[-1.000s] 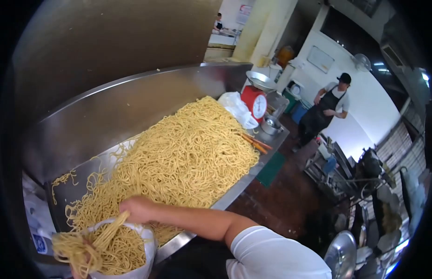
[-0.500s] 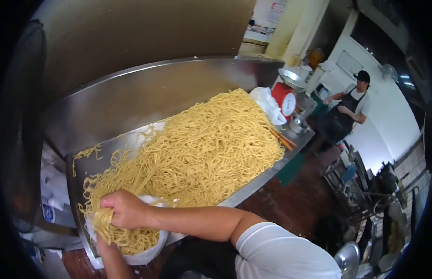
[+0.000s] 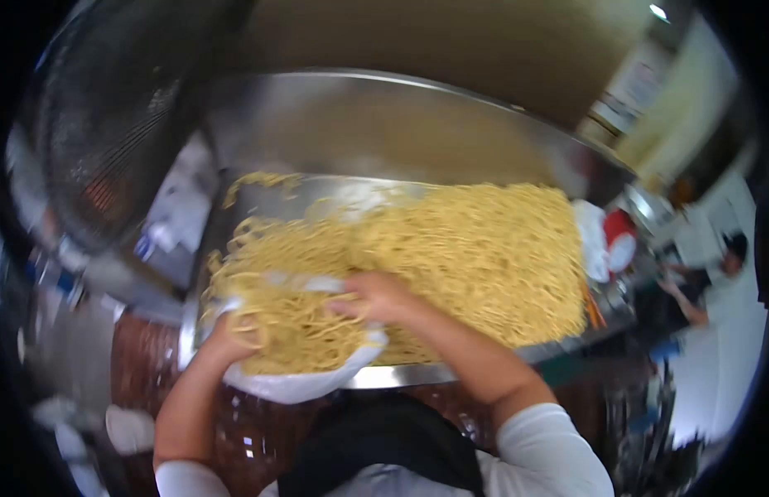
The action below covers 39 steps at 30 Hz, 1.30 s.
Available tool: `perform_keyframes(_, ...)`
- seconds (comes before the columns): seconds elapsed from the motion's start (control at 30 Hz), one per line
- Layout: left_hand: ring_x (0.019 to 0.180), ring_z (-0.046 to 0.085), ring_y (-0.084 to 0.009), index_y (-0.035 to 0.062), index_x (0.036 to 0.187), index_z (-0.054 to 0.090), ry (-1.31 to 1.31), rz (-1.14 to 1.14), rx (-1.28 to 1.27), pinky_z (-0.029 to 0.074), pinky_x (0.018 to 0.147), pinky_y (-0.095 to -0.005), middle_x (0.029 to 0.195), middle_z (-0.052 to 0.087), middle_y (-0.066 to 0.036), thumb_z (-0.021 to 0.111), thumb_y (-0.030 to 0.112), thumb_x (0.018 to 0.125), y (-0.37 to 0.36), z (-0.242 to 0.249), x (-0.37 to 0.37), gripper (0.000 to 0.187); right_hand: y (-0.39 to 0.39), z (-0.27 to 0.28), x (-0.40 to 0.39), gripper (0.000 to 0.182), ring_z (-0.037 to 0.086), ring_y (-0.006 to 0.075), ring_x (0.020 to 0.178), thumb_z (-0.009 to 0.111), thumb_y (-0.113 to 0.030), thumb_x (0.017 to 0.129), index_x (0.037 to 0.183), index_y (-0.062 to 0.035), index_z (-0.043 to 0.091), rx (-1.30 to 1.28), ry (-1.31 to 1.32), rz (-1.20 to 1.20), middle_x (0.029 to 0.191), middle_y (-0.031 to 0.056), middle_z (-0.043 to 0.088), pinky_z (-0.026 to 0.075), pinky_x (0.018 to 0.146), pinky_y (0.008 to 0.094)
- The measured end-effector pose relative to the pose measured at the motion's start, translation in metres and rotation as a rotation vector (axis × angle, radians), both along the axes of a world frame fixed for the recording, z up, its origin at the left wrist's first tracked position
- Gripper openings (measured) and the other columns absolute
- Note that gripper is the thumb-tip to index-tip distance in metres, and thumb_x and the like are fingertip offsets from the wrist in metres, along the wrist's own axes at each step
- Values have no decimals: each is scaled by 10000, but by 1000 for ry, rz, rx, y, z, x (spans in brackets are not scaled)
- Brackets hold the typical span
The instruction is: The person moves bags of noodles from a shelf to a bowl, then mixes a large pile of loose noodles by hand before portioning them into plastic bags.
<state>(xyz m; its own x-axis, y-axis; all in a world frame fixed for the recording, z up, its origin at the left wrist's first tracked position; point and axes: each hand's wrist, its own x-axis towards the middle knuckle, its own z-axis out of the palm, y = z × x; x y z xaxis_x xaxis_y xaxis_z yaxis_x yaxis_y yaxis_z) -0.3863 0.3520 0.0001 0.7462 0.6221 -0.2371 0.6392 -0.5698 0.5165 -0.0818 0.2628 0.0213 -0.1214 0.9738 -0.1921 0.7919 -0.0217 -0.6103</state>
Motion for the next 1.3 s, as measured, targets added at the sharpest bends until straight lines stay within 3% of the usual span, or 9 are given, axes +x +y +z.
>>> perform_keyframes(0.03, 1112, 584, -339, 38, 1225, 576, 289, 70, -123, 488, 936, -380, 1207, 614, -198, 732, 273, 749, -11, 25, 10, 553, 2, -18, 17, 683, 658, 357, 794, 569, -742, 778, 919, -91, 718, 70, -7, 48, 827, 173, 682, 510, 712, 452)
perform_keyframes(0.1, 1070, 591, -397, 45, 1122, 632, 282, -1, 225, 487, 924, -423, 1125, 636, -223, 698, 269, 722, -7, -20, 6, 463, -1, -8, 33, 612, 655, 338, 777, 609, -689, 789, 877, -91, 708, 76, -81, 43, 808, 156, 679, 509, 693, 441)
perform_keyframes(0.2, 997, 629, -401, 51, 1044, 680, 183, 153, 326, 501, 890, -429, 1041, 674, -208, 615, 259, 739, -26, 8, 24, 375, -3, -5, 55, 512, 650, 320, 752, 648, -591, 820, 825, -82, 701, 139, -149, 72, 785, 149, 674, 503, 672, 414)
perform_keyframes(0.43, 975, 672, -344, 51, 969, 738, 697, 165, 20, 515, 865, -427, 1016, 701, -189, 507, 332, 783, -52, 62, 35, 408, 2, -45, 105, 476, 604, 257, 596, 681, -524, 826, 751, -54, 685, 72, 169, -108, 645, 119, 632, 483, 595, 374)
perform_keyframes(0.6, 972, 671, -340, 38, 950, 736, 518, 227, 43, 516, 858, -424, 1019, 696, -203, 548, 346, 755, -53, 34, 10, 409, -5, -36, 76, 429, 510, 186, 510, 723, -436, 827, 668, -43, 657, 197, -30, -253, 580, 96, 592, 445, 531, 352)
perform_keyframes(1.07, 989, 662, -335, 41, 1054, 696, 351, 212, 71, 521, 859, -425, 1040, 689, -198, 599, 288, 773, -43, 44, -19, 387, 25, -30, 109, 489, 491, 235, 501, 712, -436, 832, 633, -1, 605, 552, -214, -606, 545, 126, 546, 413, 521, 394)
perform_keyframes(1.17, 995, 656, -344, 34, 1099, 671, 165, 331, 137, 515, 875, -440, 1061, 678, -212, 639, 242, 754, -41, 36, -24, 404, 25, -22, 92, 415, 560, 270, 596, 725, -387, 830, 698, -3, 644, 374, -177, -676, 667, 143, 613, 455, 587, 384)
perform_keyframes(1.23, 1004, 650, -350, 29, 1200, 608, 157, 304, 85, 510, 887, -425, 1106, 661, -211, 659, 240, 751, -40, 35, -27, 499, 33, -30, 82, 303, 615, 280, 744, 747, -300, 820, 804, -5, 677, 776, -283, -342, 834, 160, 651, 488, 686, 353)
perform_keyframes(1.3, 1013, 644, -357, 25, 1301, 544, 153, 286, 43, 504, 899, -410, 1151, 643, -210, 680, 237, 747, -41, 39, -35, 609, 32, -6, 32, 246, 636, 266, 894, 767, -209, 792, 934, -21, 698, 648, -45, -284, 952, 148, 659, 503, 797, 351)
